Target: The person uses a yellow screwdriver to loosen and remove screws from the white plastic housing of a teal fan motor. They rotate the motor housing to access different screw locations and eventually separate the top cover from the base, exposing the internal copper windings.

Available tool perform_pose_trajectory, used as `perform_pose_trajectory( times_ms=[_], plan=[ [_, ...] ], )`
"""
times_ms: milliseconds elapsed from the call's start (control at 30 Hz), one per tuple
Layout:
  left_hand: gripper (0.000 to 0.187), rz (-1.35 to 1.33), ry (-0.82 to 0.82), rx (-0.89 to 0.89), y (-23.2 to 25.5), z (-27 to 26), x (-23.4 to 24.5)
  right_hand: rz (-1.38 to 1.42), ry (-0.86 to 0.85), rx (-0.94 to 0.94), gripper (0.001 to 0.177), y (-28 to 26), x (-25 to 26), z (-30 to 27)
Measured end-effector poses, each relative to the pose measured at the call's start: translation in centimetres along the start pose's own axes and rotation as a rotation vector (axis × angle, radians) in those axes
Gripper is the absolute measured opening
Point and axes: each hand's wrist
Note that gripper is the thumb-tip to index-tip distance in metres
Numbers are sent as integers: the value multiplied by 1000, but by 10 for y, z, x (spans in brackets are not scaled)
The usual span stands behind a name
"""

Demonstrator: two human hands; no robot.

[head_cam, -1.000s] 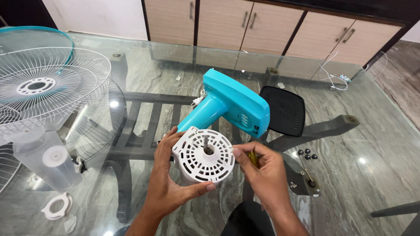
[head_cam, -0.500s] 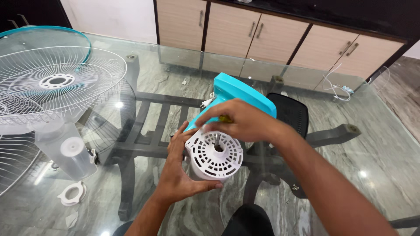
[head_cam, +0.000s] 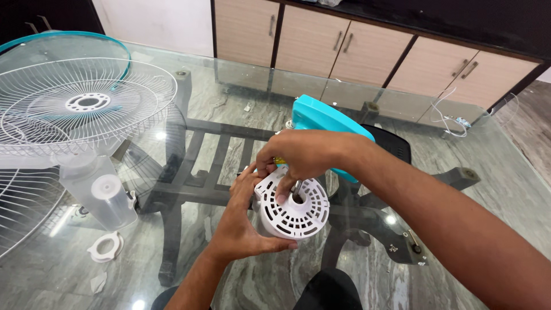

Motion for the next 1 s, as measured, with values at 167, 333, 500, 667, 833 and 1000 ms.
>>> perform_pose_trajectory(
  times_ms=[167,333,500,667,833,1000],
  plan=[
    [121,16,-6,-36,0,0,0,-151,-80,-70,51,-8,2,6],
    [122,21,-3,-51,-2,-2,-4,-223,-83,-15,49,-11,2,5],
    [125,22,6,-34,-2,-3,-6,-227,-94,70,50,-7,1,4],
    [125,4,0,6,-3,-2,-3,-118,-16,115,47,2,-1,2],
    [118,-89,-18,22,-4,-2,3,45,-27,72,29,12,1,2],
    [111,-140,-69,21,-7,-2,2,77,0,137,29,27,-5,-9]
  ],
)
Point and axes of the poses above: each hand's wrist, its own z-axis towards the middle knuckle, its own x-axis out of the back of the hand, y = z × x, and after that the axes turned 13 degrees about z, right-handed
